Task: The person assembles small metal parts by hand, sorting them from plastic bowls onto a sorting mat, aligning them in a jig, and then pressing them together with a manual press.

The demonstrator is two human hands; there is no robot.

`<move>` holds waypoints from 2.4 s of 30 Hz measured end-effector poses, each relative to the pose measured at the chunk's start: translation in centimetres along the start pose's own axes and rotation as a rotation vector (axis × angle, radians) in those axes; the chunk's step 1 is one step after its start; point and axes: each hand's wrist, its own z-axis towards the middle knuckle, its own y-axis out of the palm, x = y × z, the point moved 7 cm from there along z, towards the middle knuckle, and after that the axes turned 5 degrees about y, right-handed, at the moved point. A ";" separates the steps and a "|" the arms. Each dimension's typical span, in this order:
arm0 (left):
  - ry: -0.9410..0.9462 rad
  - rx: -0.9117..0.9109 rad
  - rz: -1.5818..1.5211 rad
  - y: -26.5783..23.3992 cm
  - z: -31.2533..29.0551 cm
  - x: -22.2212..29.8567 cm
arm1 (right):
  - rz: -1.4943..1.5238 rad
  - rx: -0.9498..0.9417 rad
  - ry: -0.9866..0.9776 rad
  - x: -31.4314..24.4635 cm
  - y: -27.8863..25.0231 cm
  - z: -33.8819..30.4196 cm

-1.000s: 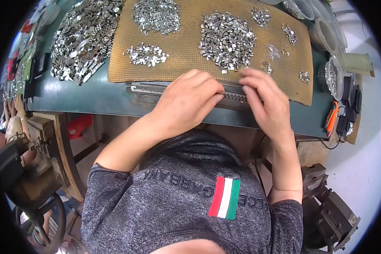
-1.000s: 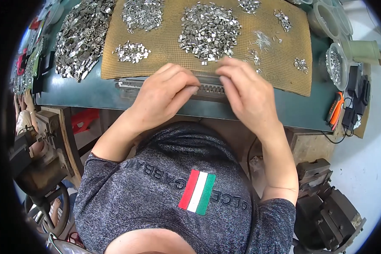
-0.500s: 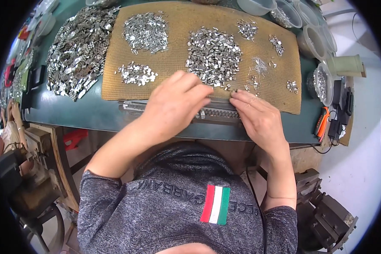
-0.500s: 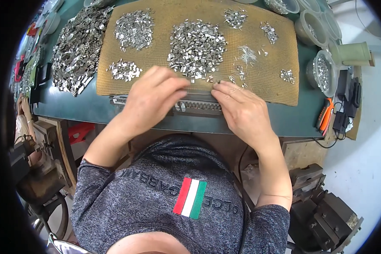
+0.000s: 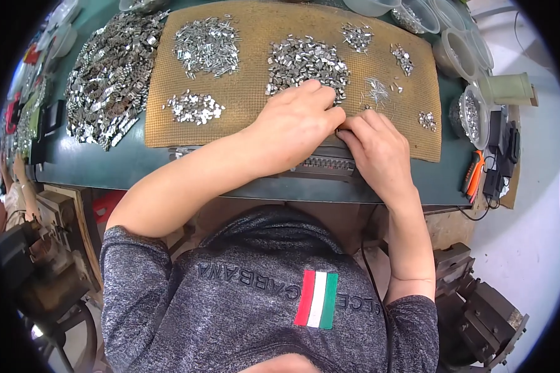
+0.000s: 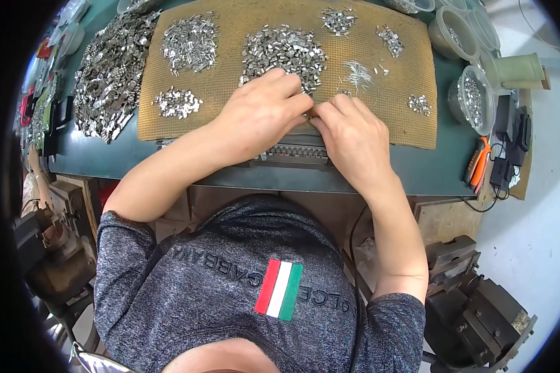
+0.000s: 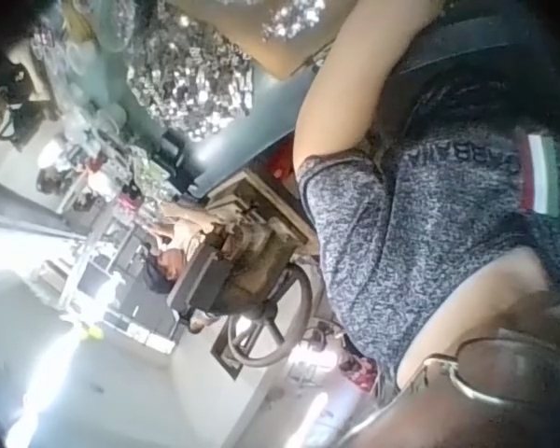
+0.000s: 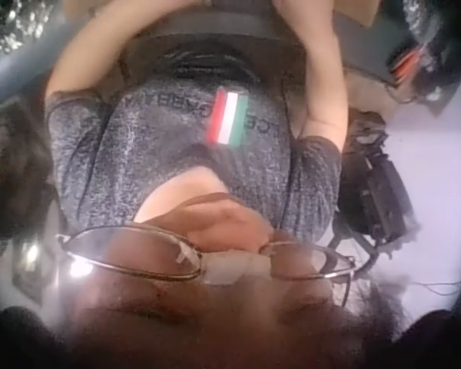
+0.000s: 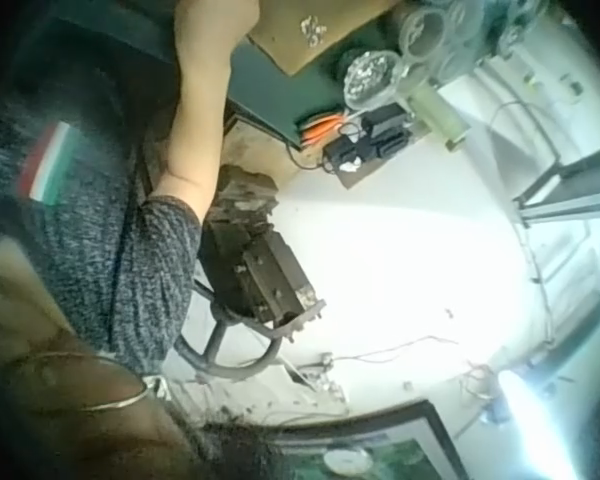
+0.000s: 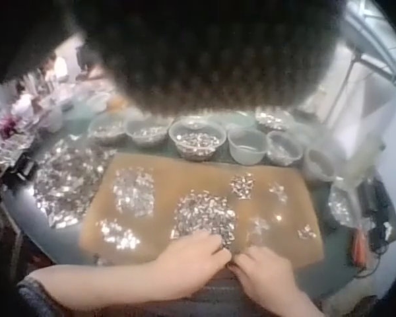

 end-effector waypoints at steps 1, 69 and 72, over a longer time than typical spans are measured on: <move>-0.007 0.001 -0.005 0.1 0.1 0.0 | -0.006 -0.003 -0.011 0.0 0.0 0.0; -0.120 0.040 -0.344 -0.6 -1.9 2.4 | 0.250 -0.029 0.044 1.0 -0.8 -1.0; -0.129 0.066 -0.267 -1.5 -1.9 0.9 | 0.308 -0.011 -0.003 0.6 -1.5 -2.2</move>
